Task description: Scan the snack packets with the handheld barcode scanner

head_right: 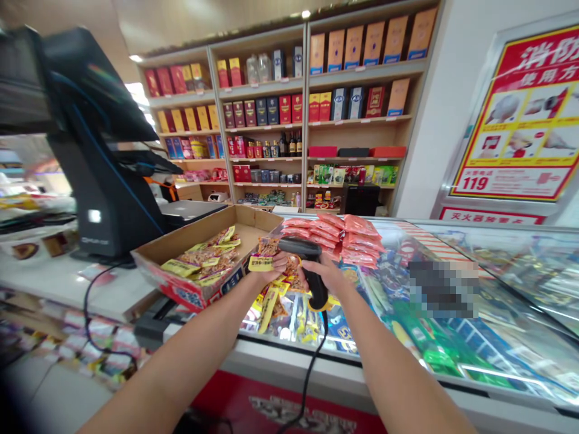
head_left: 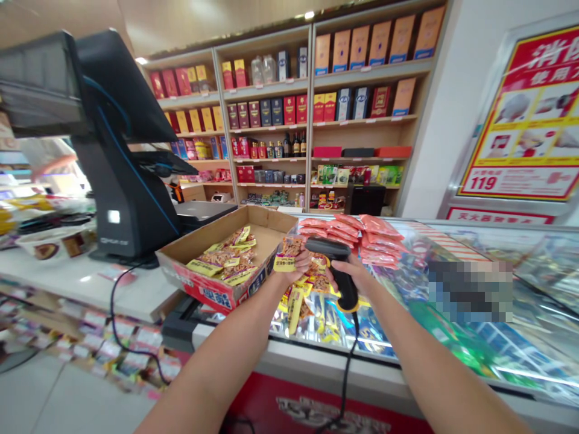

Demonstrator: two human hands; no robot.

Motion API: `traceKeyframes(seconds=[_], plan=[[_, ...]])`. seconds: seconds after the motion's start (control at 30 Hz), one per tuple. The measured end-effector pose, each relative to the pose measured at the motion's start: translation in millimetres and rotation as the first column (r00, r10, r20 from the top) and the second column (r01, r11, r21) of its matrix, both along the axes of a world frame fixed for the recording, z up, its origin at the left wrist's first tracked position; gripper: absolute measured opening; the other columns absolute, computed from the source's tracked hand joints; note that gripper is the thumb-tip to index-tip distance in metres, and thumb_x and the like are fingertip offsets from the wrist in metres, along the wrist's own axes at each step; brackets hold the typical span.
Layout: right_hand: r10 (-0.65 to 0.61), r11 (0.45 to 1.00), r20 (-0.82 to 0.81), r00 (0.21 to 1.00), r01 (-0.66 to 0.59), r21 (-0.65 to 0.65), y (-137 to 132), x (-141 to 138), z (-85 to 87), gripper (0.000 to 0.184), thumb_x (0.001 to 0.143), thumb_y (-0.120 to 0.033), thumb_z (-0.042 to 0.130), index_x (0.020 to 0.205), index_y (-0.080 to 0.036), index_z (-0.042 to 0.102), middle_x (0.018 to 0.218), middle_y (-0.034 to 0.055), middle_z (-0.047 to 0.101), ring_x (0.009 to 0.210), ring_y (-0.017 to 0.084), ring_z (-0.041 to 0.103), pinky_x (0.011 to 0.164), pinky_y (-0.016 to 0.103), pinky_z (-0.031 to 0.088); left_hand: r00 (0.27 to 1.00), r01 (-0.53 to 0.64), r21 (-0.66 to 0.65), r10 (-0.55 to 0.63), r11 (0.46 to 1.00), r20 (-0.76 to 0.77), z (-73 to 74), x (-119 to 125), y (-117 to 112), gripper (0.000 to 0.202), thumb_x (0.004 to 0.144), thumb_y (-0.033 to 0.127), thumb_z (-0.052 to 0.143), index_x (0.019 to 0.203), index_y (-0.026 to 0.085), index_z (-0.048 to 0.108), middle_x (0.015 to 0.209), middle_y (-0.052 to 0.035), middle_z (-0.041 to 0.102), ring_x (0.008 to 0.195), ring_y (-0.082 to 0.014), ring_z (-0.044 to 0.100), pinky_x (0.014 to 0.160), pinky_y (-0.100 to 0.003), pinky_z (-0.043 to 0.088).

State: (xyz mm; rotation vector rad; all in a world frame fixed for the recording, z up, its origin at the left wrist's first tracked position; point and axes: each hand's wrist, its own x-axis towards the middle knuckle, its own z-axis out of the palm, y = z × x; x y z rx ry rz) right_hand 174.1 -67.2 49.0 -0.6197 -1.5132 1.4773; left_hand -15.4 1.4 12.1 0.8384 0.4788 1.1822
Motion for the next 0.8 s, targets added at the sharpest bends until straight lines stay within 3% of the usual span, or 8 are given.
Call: traceKeyframes(seconds=[0.1, 0.2, 0.53, 0.8], plan=[[0.027, 0.999, 0.044, 0.999, -0.029, 0.044, 2.8, -1.1, -4.8, 0.027, 0.070, -0.040, 0.067, 0.071, -0.016, 0.056, 0.054, 0.0007, 0.060, 0.039, 0.012, 0.055, 0.039, 0.023, 0.043, 0.984, 0.128, -0.072, -0.118, 0.989, 0.137, -1.5, 2.4, 0.5, 0.037, 0.090, 0.027, 0.044, 0.057, 0.018, 0.029, 0.051, 0.0068, 0.017, 0.037, -0.0040, 0.014, 0.035, -0.014, 0.016], [0.046, 0.997, 0.062, 0.997, -0.050, 0.058, 3.6, -0.7, -5.5, 0.027, 0.073, -0.040, 0.065, 0.069, -0.015, 0.057, 0.053, 0.0012, 0.060, 0.040, 0.012, 0.055, 0.040, 0.022, 0.043, 0.967, 0.186, -0.102, -0.164, 0.977, 0.193, 1.4, 3.5, -2.5, 0.041, 0.090, 0.025, 0.043, 0.055, 0.018, 0.023, 0.050, 0.0068, 0.016, 0.037, -0.0036, 0.014, 0.034, -0.013, 0.015], [0.041, 0.997, 0.098, 0.994, -0.047, 0.064, 1.4, -3.5, -2.9, 0.024, 0.072, -0.039, 0.063, 0.068, -0.015, 0.057, 0.051, 0.0009, 0.059, 0.039, 0.012, 0.054, 0.040, 0.023, 0.042, 0.984, 0.145, -0.156, -0.126, 0.977, 0.125, 2.4, 3.5, -5.2, 0.040, 0.090, 0.017, 0.038, 0.054, 0.018, 0.021, 0.050, 0.0055, 0.016, 0.038, -0.0044, 0.014, 0.035, -0.014, 0.015], [0.023, 0.999, 0.060, 0.998, -0.026, 0.046, -1.5, -4.9, -1.0, 0.026, 0.070, -0.039, 0.065, 0.063, -0.015, 0.056, 0.052, 0.0011, 0.058, 0.039, 0.011, 0.054, 0.040, 0.022, 0.043, 0.990, 0.112, -0.111, -0.101, 0.987, 0.103, 3.0, 2.6, -6.3, 0.041, 0.088, 0.026, 0.047, 0.055, 0.018, 0.024, 0.050, 0.0051, 0.021, 0.038, -0.0046, 0.016, 0.035, -0.016, 0.016]])
